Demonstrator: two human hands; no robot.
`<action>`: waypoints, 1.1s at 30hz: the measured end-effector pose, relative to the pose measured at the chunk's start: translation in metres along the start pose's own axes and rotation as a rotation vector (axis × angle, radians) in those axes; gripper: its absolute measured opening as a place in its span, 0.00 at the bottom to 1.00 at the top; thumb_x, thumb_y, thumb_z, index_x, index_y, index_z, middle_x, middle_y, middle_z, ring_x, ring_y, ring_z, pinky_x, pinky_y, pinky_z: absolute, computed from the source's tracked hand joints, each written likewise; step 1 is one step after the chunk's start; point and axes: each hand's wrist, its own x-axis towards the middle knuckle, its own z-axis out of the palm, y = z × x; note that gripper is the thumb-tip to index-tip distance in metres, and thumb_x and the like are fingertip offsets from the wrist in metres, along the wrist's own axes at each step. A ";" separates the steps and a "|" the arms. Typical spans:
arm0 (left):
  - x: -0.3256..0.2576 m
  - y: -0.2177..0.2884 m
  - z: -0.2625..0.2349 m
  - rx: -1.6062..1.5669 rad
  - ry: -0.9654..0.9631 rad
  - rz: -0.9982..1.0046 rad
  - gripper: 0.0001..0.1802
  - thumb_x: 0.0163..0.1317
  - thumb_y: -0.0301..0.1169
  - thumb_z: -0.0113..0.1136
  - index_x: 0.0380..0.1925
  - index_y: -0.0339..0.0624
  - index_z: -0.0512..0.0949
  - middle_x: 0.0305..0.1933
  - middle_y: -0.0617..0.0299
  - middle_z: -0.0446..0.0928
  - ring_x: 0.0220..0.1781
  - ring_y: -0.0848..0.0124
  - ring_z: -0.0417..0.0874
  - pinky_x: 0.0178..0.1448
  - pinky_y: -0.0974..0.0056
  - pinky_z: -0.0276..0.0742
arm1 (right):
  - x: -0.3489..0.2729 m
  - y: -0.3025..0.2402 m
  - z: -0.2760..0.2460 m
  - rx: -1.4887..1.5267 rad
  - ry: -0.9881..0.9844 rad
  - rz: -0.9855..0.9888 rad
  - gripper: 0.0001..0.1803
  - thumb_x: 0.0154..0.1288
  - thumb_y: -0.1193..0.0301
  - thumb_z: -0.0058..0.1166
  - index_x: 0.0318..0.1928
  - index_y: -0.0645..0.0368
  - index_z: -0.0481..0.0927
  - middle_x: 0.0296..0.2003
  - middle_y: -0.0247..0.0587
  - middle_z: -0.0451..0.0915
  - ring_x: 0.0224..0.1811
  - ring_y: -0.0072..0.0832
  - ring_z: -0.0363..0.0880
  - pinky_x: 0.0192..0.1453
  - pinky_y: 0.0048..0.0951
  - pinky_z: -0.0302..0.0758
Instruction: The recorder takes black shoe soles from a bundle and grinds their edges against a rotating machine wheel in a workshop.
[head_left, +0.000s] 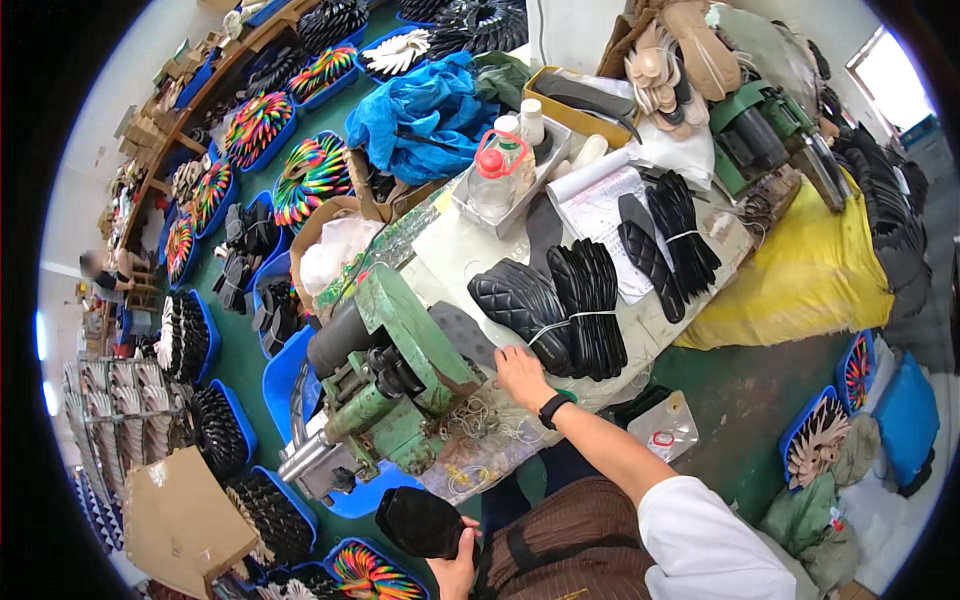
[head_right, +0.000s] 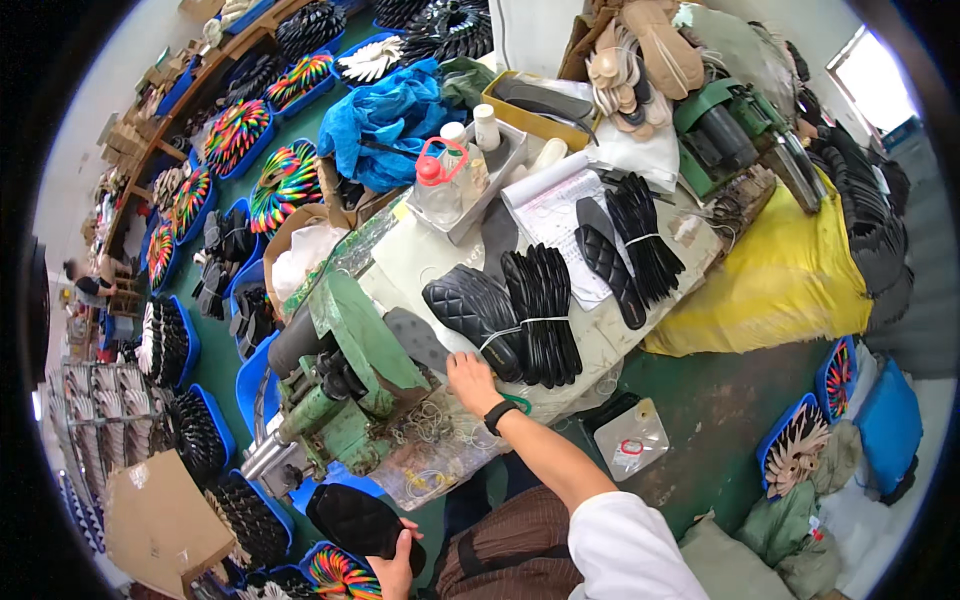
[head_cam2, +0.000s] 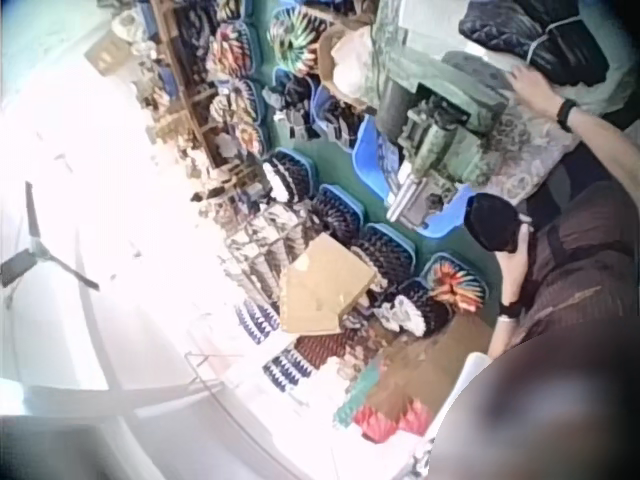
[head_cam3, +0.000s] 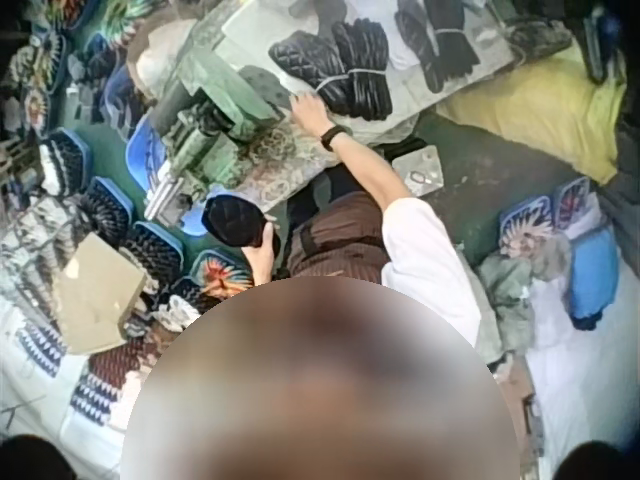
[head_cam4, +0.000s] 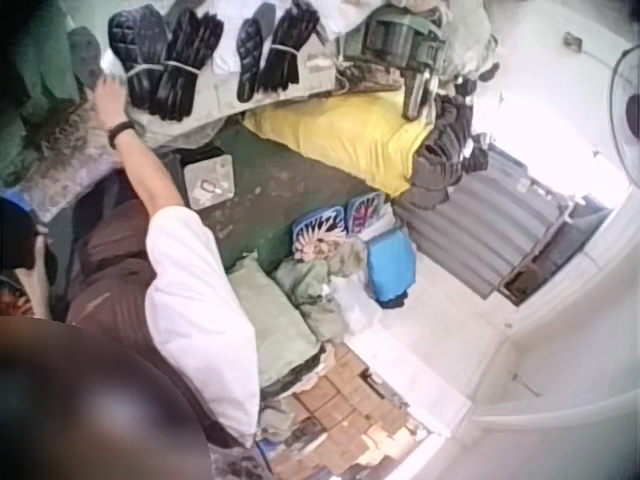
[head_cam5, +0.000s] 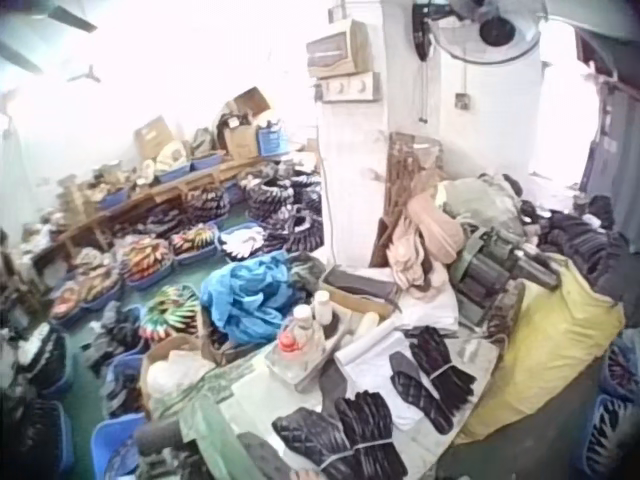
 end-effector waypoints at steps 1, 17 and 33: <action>0.003 -0.001 0.012 -0.088 -0.021 0.027 0.05 0.61 0.19 0.56 0.37 0.29 0.75 0.35 0.56 0.79 0.33 0.70 0.80 0.43 0.65 0.76 | 0.001 0.001 0.000 0.010 -0.021 -0.017 0.25 0.53 0.70 0.61 0.52 0.61 0.72 0.43 0.46 0.76 0.50 0.40 0.76 0.45 0.39 0.76; 0.081 0.054 0.131 -0.391 -0.394 -0.028 0.16 0.66 0.32 0.56 0.47 0.31 0.74 0.46 0.51 0.79 0.47 0.64 0.81 0.52 0.62 0.77 | -0.110 -0.006 -0.201 1.201 -0.537 0.116 0.13 0.64 0.68 0.59 0.44 0.65 0.79 0.31 0.40 0.80 0.33 0.17 0.74 0.40 0.23 0.73; 0.072 0.032 0.142 -0.202 -0.170 -0.049 0.09 0.62 0.24 0.58 0.41 0.34 0.75 0.37 0.59 0.76 0.37 0.68 0.78 0.46 0.64 0.75 | -0.033 0.135 -0.136 1.501 0.208 0.494 0.43 0.47 0.71 0.70 0.62 0.66 0.62 0.54 0.43 0.74 0.52 0.29 0.74 0.58 0.31 0.70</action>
